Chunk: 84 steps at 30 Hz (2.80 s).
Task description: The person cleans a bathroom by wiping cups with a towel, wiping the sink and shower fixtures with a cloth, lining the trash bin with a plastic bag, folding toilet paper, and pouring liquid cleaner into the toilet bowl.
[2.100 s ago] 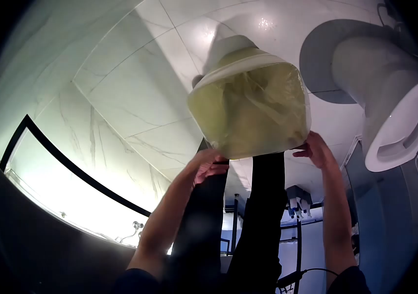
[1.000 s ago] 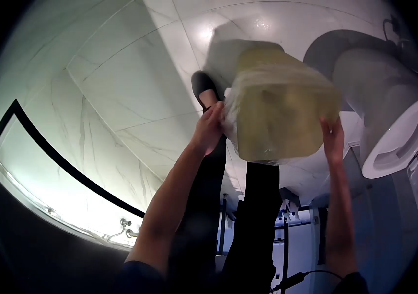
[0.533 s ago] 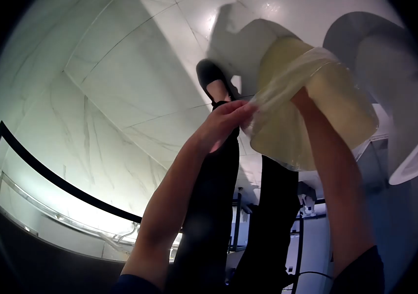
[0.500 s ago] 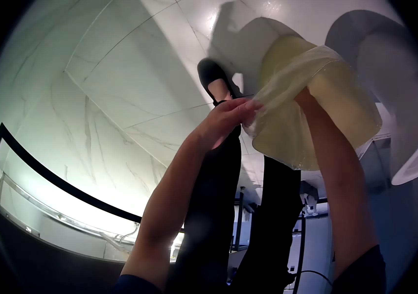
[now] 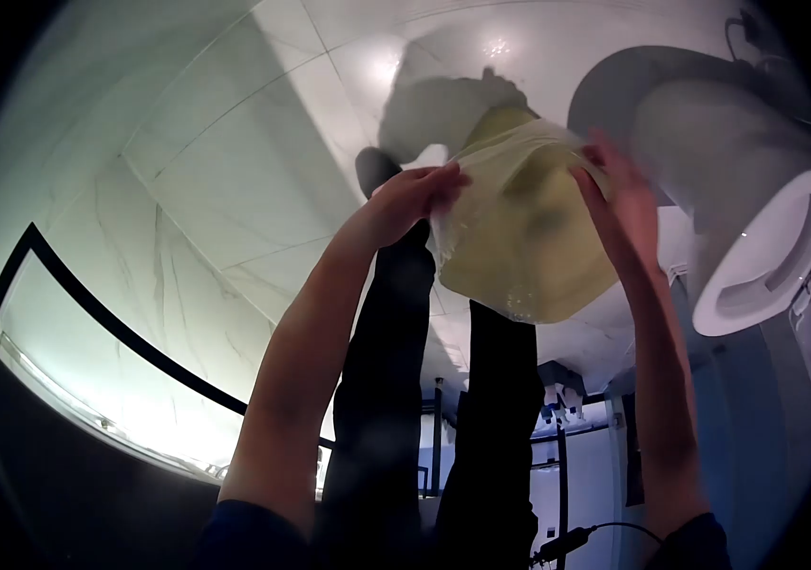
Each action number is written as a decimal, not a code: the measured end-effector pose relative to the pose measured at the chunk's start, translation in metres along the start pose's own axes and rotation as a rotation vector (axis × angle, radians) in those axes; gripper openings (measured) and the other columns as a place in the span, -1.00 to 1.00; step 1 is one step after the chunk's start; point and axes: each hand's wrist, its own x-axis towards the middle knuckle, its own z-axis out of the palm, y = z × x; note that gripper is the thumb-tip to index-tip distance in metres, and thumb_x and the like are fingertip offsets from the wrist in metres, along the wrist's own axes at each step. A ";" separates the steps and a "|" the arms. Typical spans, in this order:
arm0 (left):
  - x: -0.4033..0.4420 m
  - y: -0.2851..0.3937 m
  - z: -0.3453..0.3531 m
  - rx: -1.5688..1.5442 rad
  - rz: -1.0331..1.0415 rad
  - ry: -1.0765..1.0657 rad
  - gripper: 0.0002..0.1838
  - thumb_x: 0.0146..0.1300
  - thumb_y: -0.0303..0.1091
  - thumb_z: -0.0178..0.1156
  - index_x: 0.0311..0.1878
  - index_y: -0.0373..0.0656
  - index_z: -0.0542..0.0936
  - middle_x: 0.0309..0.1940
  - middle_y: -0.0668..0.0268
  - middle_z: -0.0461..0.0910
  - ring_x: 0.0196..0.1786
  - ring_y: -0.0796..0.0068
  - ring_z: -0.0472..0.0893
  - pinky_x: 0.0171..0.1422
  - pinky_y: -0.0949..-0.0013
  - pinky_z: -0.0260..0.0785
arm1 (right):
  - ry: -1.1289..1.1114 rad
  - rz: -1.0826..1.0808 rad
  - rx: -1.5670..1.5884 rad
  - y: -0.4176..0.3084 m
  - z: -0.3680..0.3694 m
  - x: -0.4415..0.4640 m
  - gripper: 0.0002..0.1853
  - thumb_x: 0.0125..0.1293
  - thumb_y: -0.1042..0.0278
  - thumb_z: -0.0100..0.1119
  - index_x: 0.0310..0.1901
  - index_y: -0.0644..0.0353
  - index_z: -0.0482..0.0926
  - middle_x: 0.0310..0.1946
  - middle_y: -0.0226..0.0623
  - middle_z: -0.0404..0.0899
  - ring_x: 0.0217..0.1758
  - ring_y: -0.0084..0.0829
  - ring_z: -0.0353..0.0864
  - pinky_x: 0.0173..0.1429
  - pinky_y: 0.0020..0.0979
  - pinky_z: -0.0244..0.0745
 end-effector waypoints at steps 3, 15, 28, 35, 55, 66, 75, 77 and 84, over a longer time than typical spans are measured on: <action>-0.022 -0.001 -0.003 0.092 0.002 -0.068 -0.60 0.34 -0.07 0.02 -0.08 -0.26 0.57 -0.38 0.48 0.46 -0.34 0.74 0.38 -0.20 0.64 0.24 | -0.328 -0.114 -0.162 0.015 0.008 0.018 -0.70 0.12 0.48 0.13 -0.06 0.10 0.52 -0.23 -0.24 0.60 -0.20 -0.21 0.60 -0.16 -0.32 0.52; -0.118 -0.006 0.101 -0.510 -0.048 0.086 -0.77 0.32 -0.22 0.05 -0.12 -0.18 0.48 -0.40 0.46 0.40 -0.34 0.67 0.40 -0.25 0.56 0.30 | 0.025 0.012 0.380 0.015 -0.006 -0.055 -0.67 0.24 0.46 -0.04 0.05 0.12 0.48 0.03 -0.16 0.50 0.05 -0.21 0.52 0.11 -0.39 0.43; -0.095 -0.020 0.140 -0.312 0.260 0.452 -0.77 0.26 -0.18 0.14 -0.21 -0.13 0.59 -0.43 0.49 0.49 -0.36 0.73 0.42 -0.30 0.58 0.22 | -0.063 0.840 0.920 -0.076 -0.021 -0.187 -0.74 0.37 0.38 -0.03 0.01 0.32 0.44 -0.29 -0.19 0.60 -0.34 -0.47 0.61 -0.19 -0.49 0.50; -0.101 -0.036 0.127 0.091 0.255 0.349 -0.68 0.31 -0.17 0.03 -0.23 -0.28 0.57 -0.40 0.40 0.53 -0.32 0.63 0.46 -0.22 0.54 0.28 | 0.228 -0.147 0.449 -0.085 -0.079 -0.057 -0.66 0.07 0.44 0.22 -0.05 0.19 0.51 0.02 -0.16 0.45 0.05 -0.10 0.45 0.07 -0.15 0.39; -0.107 -0.052 0.110 -1.043 0.253 -0.134 -0.76 0.43 -0.32 -0.14 0.08 -0.10 0.40 -0.20 0.44 0.51 -0.15 0.62 0.50 -0.23 0.60 0.33 | 0.356 0.600 0.911 -0.079 -0.043 -0.146 -0.87 0.29 0.48 0.00 -0.28 0.34 0.53 -0.32 -0.18 0.55 -0.28 -0.34 0.55 -0.14 -0.45 0.43; -0.103 -0.054 0.202 -0.404 0.482 0.422 -0.55 0.44 -0.31 -0.21 0.34 -0.24 0.16 0.33 0.20 0.18 0.28 0.33 0.30 0.24 0.33 0.26 | -0.029 1.321 1.966 -0.056 0.016 -0.088 -0.25 0.33 -0.29 -0.27 0.34 0.18 0.08 0.29 -0.14 0.12 0.34 -0.24 0.09 0.28 -0.16 0.13; -0.102 -0.069 0.080 -0.142 0.462 0.529 -0.75 0.35 -0.34 0.01 -0.07 -0.31 0.53 -0.18 0.28 0.56 -0.09 0.48 0.53 0.07 0.50 0.33 | 0.160 0.984 1.446 -0.030 0.022 -0.095 -0.55 0.30 0.12 0.08 0.07 0.23 0.27 0.07 -0.31 0.35 0.02 -0.50 0.41 0.03 -0.40 0.37; -0.102 -0.055 0.054 -0.329 0.508 0.357 -0.68 0.40 -0.27 -0.10 0.05 -0.29 0.45 -0.08 0.27 0.53 0.00 0.48 0.50 0.14 0.42 0.32 | -0.105 1.277 1.564 -0.012 0.041 -0.114 -0.59 0.28 0.17 0.07 0.06 0.22 0.32 -0.04 -0.31 0.45 0.00 -0.47 0.46 -0.10 -0.34 0.49; -0.077 -0.041 -0.043 -0.643 0.377 0.306 -0.68 0.35 -0.33 -0.03 0.09 -0.29 0.42 -0.01 0.22 0.52 0.05 0.40 0.50 0.15 0.29 0.41 | -0.037 1.403 1.758 -0.074 0.088 -0.132 -0.71 0.28 0.40 0.01 0.03 0.19 0.39 -0.12 -0.30 0.55 -0.13 -0.44 0.58 -0.11 -0.34 0.58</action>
